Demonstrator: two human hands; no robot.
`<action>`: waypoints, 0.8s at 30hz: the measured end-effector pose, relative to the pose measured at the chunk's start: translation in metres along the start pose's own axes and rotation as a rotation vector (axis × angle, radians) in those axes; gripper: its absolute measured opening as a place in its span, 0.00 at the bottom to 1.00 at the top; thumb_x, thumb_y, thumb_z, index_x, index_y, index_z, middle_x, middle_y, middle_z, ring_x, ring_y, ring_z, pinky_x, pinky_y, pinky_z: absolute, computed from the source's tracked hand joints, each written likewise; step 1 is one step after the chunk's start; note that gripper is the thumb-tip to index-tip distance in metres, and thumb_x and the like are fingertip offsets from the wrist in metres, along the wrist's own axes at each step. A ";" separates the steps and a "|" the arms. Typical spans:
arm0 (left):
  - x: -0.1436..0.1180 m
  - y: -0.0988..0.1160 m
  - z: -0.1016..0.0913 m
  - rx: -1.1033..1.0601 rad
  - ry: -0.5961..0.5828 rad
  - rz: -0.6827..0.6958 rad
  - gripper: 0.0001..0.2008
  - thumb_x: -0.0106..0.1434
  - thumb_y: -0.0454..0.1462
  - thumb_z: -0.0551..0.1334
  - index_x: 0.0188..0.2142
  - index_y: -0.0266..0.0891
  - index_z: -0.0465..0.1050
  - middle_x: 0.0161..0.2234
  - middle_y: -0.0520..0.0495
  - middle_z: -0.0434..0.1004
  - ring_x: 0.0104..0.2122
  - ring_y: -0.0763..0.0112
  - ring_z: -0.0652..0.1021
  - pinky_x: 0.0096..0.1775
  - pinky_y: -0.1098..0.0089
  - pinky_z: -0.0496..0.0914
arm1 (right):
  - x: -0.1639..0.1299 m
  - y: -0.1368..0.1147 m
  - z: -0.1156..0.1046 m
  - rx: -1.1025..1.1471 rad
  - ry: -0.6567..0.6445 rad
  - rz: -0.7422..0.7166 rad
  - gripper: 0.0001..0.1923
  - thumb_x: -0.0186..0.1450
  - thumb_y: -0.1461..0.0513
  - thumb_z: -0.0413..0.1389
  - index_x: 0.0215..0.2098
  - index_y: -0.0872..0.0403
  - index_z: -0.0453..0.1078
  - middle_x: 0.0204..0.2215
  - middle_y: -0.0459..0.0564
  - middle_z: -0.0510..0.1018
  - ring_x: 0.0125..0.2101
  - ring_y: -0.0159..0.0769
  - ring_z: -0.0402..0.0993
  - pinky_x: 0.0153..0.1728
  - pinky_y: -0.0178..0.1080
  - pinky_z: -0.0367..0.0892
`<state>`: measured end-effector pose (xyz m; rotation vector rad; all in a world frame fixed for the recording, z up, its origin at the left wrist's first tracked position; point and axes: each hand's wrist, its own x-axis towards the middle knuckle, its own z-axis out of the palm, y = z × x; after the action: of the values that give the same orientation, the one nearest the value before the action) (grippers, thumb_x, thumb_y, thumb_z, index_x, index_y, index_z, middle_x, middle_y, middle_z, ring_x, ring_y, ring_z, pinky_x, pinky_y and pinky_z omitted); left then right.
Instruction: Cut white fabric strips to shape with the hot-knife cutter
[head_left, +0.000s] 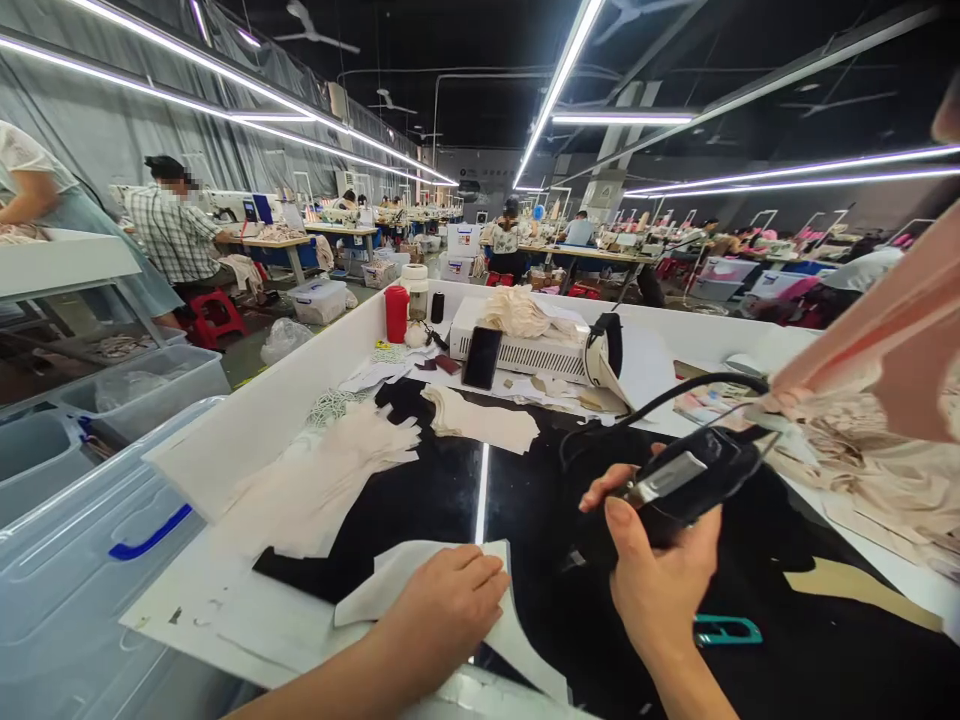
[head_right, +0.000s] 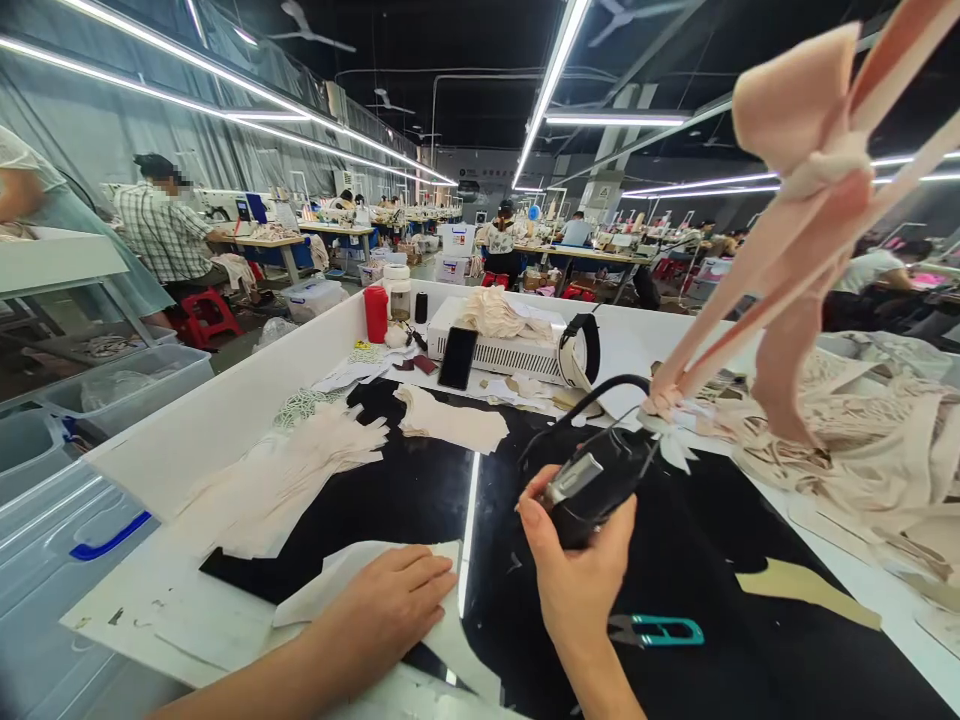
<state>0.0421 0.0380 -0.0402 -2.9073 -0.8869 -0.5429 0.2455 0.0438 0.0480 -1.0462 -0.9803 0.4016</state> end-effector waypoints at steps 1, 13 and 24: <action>-0.002 0.001 0.001 -0.006 0.018 -0.006 0.08 0.77 0.34 0.57 0.52 0.38 0.72 0.50 0.44 0.80 0.49 0.63 0.80 0.52 0.64 0.74 | -0.001 0.002 0.005 0.044 -0.020 0.001 0.27 0.62 0.55 0.69 0.54 0.47 0.65 0.34 0.45 0.77 0.29 0.37 0.75 0.33 0.42 0.74; -0.009 0.005 -0.005 -0.010 0.192 0.023 0.14 0.79 0.32 0.51 0.53 0.36 0.75 0.53 0.45 0.82 0.52 0.66 0.80 0.55 0.66 0.73 | -0.007 0.030 0.047 0.310 -0.125 0.001 0.20 0.66 0.57 0.66 0.52 0.45 0.65 0.32 0.40 0.77 0.25 0.31 0.74 0.29 0.38 0.74; -0.009 0.003 -0.011 -0.050 0.193 0.004 0.14 0.78 0.32 0.52 0.54 0.35 0.75 0.53 0.45 0.81 0.50 0.64 0.80 0.50 0.64 0.77 | -0.008 0.023 0.047 0.391 -0.131 0.006 0.20 0.66 0.55 0.66 0.52 0.45 0.66 0.31 0.40 0.76 0.24 0.31 0.73 0.26 0.38 0.74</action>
<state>0.0332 0.0285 -0.0331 -2.8367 -0.8525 -0.8393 0.2059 0.0750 0.0311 -0.6753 -0.9662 0.6441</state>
